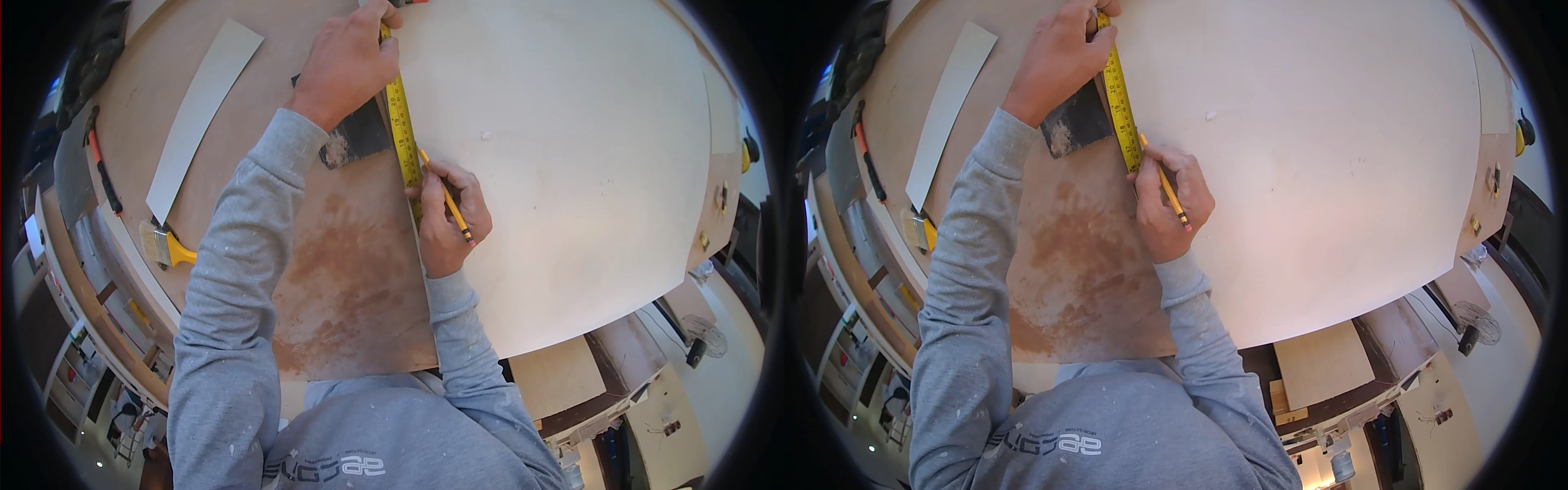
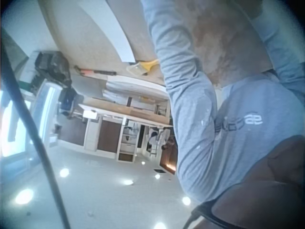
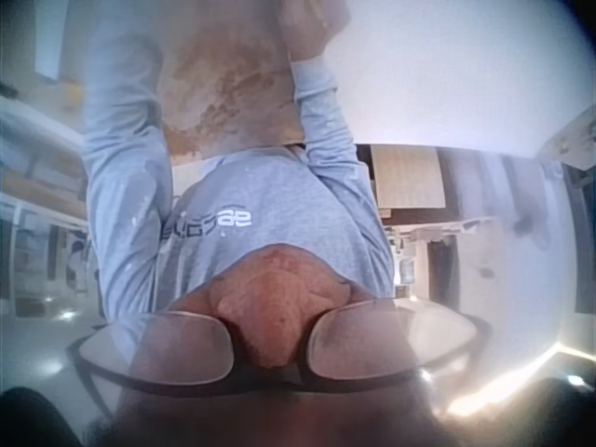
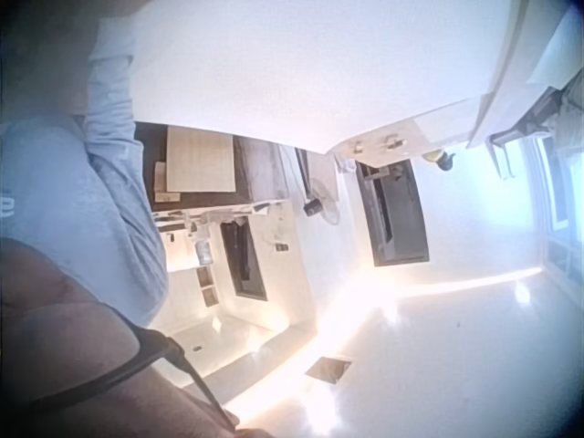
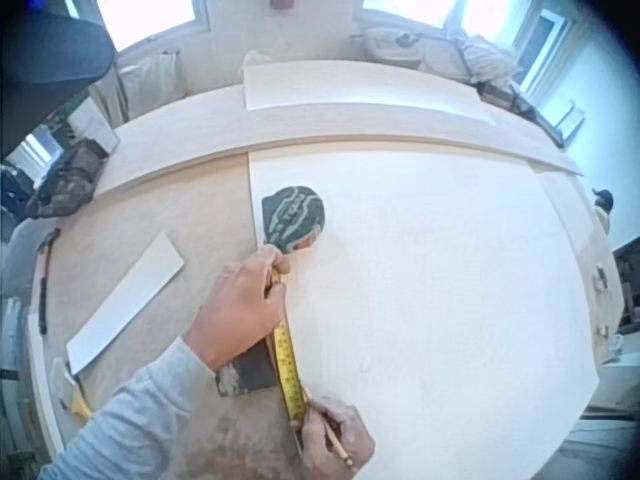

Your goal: The person measures a large white rectangular panel using a tape measure, then marks the panel with a pencil.

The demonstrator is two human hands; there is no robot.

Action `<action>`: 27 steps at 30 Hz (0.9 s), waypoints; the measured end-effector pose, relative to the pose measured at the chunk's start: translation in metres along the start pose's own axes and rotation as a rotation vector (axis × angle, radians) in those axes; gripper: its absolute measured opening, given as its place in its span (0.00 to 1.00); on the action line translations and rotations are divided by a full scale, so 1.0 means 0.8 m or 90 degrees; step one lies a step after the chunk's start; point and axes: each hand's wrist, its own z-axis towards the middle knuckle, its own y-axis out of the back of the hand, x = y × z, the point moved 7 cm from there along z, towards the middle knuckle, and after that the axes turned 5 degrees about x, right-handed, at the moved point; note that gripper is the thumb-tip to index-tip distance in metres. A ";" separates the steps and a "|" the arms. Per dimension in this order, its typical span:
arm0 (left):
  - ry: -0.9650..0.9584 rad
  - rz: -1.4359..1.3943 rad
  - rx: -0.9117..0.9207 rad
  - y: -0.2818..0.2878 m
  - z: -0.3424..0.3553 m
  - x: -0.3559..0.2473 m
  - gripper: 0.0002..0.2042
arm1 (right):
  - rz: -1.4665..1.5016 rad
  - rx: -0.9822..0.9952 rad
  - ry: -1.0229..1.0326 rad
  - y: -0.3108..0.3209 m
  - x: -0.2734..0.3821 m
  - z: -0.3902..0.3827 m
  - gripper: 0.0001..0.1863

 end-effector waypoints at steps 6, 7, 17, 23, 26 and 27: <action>-0.011 0.005 -0.002 0.002 0.000 0.000 0.08 | -0.017 -0.004 0.026 0.001 -0.001 0.000 0.05; -0.018 0.002 -0.005 0.002 0.000 0.000 0.08 | -0.025 -0.003 0.032 0.001 -0.003 0.000 0.06; -0.038 0.006 -0.016 0.003 0.000 -0.003 0.07 | -0.004 -0.010 0.039 0.000 -0.003 0.000 0.07; -0.028 0.002 -0.003 0.000 0.002 -0.003 0.07 | -0.019 0.001 0.053 0.001 -0.004 0.000 0.07; -0.024 0.007 -0.005 0.001 0.002 -0.003 0.07 | -0.018 -0.004 0.060 0.000 -0.003 0.000 0.07; -0.024 0.007 -0.005 0.002 0.002 -0.003 0.07 | -0.007 -0.008 0.054 0.000 -0.003 0.000 0.07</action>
